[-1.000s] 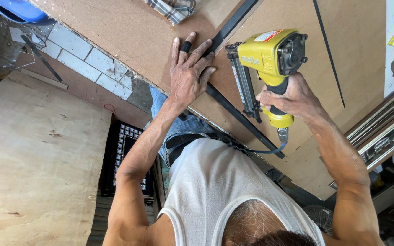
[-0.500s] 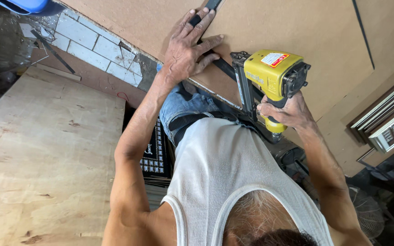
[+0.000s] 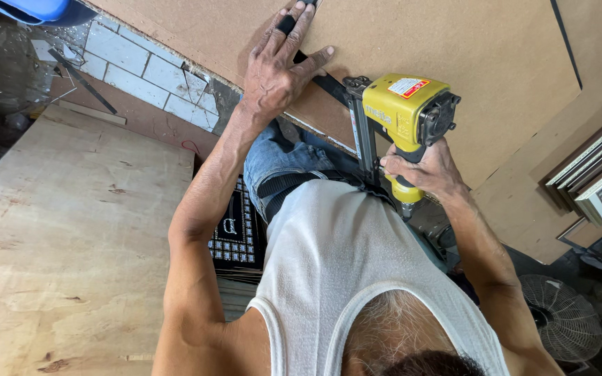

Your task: The person assembles picture frames by attaching black trim to a board using a pneumatic nail gun, then places a framed glass panel on top and wipes the glass with a cloth. The process is repeated for multiple frames.

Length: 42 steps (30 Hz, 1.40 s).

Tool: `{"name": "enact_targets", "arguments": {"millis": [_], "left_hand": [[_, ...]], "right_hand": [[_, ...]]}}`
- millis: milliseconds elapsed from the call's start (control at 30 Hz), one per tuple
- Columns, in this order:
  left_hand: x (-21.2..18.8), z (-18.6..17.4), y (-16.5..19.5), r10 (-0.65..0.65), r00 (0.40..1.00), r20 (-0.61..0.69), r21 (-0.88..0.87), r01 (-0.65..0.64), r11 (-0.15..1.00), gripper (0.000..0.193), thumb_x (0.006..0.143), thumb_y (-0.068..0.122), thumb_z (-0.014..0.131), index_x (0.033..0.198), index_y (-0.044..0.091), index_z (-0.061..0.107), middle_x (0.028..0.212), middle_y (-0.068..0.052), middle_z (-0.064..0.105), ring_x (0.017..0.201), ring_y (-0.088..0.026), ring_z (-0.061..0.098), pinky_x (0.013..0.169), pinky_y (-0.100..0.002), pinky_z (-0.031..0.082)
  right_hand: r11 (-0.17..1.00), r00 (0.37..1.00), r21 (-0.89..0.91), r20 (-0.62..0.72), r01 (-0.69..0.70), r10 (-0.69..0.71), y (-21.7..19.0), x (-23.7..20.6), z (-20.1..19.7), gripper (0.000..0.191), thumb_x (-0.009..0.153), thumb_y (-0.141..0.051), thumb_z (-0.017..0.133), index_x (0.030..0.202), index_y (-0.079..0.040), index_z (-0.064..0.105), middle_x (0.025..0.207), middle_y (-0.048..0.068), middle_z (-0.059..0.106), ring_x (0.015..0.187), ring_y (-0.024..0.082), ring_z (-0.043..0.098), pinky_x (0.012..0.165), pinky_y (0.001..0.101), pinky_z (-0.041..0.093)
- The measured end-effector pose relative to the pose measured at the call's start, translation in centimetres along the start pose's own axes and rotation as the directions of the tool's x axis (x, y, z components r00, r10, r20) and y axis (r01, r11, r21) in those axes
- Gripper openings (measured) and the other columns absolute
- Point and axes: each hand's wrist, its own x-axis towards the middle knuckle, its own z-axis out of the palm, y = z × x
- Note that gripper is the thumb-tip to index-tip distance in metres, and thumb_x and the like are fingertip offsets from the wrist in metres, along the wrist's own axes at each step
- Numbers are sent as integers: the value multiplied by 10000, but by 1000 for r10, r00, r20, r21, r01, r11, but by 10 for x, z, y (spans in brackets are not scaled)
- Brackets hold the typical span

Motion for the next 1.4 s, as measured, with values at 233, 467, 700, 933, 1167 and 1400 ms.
{"name": "enact_targets", "arguments": {"millis": [233,467,700,933,1167,1400], "left_hand": [[2,5,0,-13,1000,0,28,13,1000,348,1001,281,721,1329,378,783,1636,-106,413,1481,-336,429,1228,-450,426],[3,1,-5,33,999,-12,19,-32,999,345,983,268,794,1320,335,767,1673,-101,394,1544,-323,377,1279,-437,403],[8,8,11,124,990,61,131,-131,983,538,876,361,872,1373,219,725,1658,-95,423,1563,-287,309,1310,-573,177],[1,84,85,265,941,209,23,-276,961,587,862,349,843,1414,216,693,1671,-68,389,1576,-258,281,1341,-548,132],[6,111,135,271,918,290,24,-290,957,514,905,421,782,1401,349,668,1688,30,367,1585,-199,256,1356,-485,134],[8,111,134,280,916,288,-2,-291,957,521,904,413,777,1408,335,668,1682,19,376,1575,-218,273,1349,-490,128]], "right_hand": [[996,1000,-86,24,5,-3,6,2,-4,212,826,-62,774,975,25,651,776,67,699,687,106,686,637,259,579],[998,999,57,-44,16,-14,32,-25,-11,388,804,-100,790,1135,-25,602,769,39,685,668,93,669,614,239,560],[999,988,-46,-154,-2,-5,84,-66,-41,197,830,-91,812,923,9,671,750,60,696,678,117,688,628,265,562],[999,982,38,-182,-34,40,150,-97,-58,212,823,-108,809,938,1,669,757,60,689,678,116,673,610,274,550],[1000,987,19,-158,-23,26,167,-109,-71,216,823,-84,811,939,7,653,750,65,708,679,124,722,619,293,584],[1000,988,-11,-157,2,-4,166,-108,-76,208,810,-76,804,932,5,656,735,68,704,671,142,721,638,305,592]]}}
